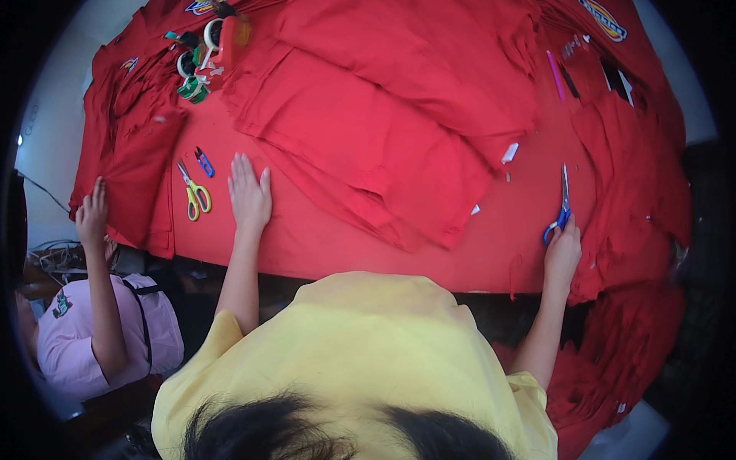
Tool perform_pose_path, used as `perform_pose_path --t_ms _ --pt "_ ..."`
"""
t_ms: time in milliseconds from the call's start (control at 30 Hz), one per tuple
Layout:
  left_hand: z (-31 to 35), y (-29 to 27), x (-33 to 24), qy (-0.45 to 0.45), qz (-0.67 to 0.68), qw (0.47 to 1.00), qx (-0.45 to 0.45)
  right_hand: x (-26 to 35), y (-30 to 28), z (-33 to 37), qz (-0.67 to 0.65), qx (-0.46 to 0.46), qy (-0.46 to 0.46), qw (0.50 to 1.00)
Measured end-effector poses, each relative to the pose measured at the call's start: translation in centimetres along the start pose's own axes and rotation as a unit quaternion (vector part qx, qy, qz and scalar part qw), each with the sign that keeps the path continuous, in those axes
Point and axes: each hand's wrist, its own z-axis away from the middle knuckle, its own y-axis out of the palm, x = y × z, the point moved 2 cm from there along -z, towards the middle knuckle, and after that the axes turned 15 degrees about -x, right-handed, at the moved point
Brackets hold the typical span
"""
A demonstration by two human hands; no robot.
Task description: The person trims white identification tags from red garments using scissors and removes the cut pieces by hand.
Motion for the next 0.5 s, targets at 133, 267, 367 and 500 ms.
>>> perform_pose_path --t_ms 133,267,367,500 --pt "6.1 -3.9 1.1 -0.028 -0.044 0.996 0.076 -1.6 -0.6 -0.5 0.033 0.033 -0.025 0.999" --pt "8.8 -6.2 2.5 -0.052 -0.099 0.987 0.118 0.4 -3.2 -0.9 0.103 0.066 -0.041 0.992" --pt "6.4 -5.7 0.8 0.068 0.019 0.997 -0.014 3.2 -3.0 -1.0 -0.068 -0.035 -0.109 0.991" --pt "0.1 -5.6 -11.7 0.135 0.339 0.931 -0.005 14.5 -2.0 1.6 -0.316 -0.04 -0.255 0.913"
